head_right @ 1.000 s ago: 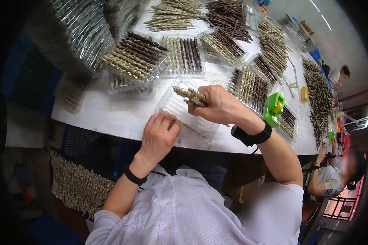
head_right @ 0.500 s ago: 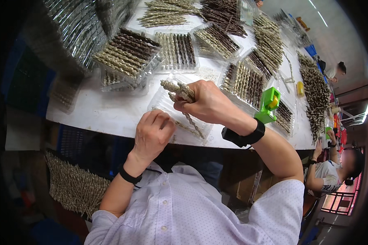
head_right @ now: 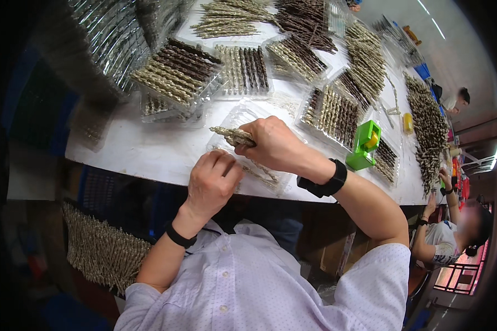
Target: The person arranges chocolate-covered wafer sticks into clear plastic packaging trays on a white table. They pick up bundles of sticks, separate them, and place them into the slots of the trays, repeating the process for multiple units. Other workers are visible in the background performing similar tasks.
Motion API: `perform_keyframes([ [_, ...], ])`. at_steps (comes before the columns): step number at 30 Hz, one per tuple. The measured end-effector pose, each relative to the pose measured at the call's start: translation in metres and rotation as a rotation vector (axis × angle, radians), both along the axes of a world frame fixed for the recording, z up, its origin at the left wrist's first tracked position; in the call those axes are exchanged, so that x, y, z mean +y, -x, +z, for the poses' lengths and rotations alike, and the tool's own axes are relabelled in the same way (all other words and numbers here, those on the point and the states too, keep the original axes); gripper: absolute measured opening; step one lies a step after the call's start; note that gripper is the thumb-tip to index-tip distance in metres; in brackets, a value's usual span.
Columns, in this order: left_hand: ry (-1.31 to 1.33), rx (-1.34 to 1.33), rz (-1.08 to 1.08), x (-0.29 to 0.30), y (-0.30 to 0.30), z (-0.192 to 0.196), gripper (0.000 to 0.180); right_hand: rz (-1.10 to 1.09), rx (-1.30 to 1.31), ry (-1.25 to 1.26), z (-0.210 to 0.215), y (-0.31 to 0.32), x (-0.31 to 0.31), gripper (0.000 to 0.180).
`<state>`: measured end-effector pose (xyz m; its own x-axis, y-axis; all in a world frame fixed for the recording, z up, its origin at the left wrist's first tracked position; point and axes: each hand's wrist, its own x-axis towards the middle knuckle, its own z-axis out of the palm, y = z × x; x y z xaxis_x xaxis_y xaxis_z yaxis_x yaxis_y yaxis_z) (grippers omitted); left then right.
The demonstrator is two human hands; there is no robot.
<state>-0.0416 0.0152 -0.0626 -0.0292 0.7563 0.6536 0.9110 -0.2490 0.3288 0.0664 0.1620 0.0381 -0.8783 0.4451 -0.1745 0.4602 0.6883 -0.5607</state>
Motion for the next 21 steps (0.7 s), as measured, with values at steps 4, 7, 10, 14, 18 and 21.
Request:
perform_keyframes([
  [4,0.011,0.014,-0.012,0.000,-0.004,0.001,0.016,0.089,-0.110,-0.105,-0.025,0.007,0.009,0.023],
  [7,0.010,0.004,-0.026,0.000,-0.005,0.000,0.018,0.119,-0.213,-0.182,-0.038,0.011,0.010,0.023],
  [10,0.019,-0.025,-0.034,0.000,-0.004,-0.001,0.023,0.123,-0.160,-0.145,-0.026,0.011,0.016,0.029],
  [14,0.081,-0.073,-0.070,-0.001,-0.003,0.005,0.028,-0.156,-0.080,0.241,0.002,0.006,0.022,0.042],
  [18,0.108,-0.053,-0.058,-0.001,-0.004,0.006,0.032,-0.003,-0.007,0.017,0.005,-0.009,0.026,0.037],
  [21,0.122,-0.077,-0.082,-0.001,-0.003,0.007,0.034,-0.116,-0.148,0.224,0.031,-0.012,0.014,0.036],
])
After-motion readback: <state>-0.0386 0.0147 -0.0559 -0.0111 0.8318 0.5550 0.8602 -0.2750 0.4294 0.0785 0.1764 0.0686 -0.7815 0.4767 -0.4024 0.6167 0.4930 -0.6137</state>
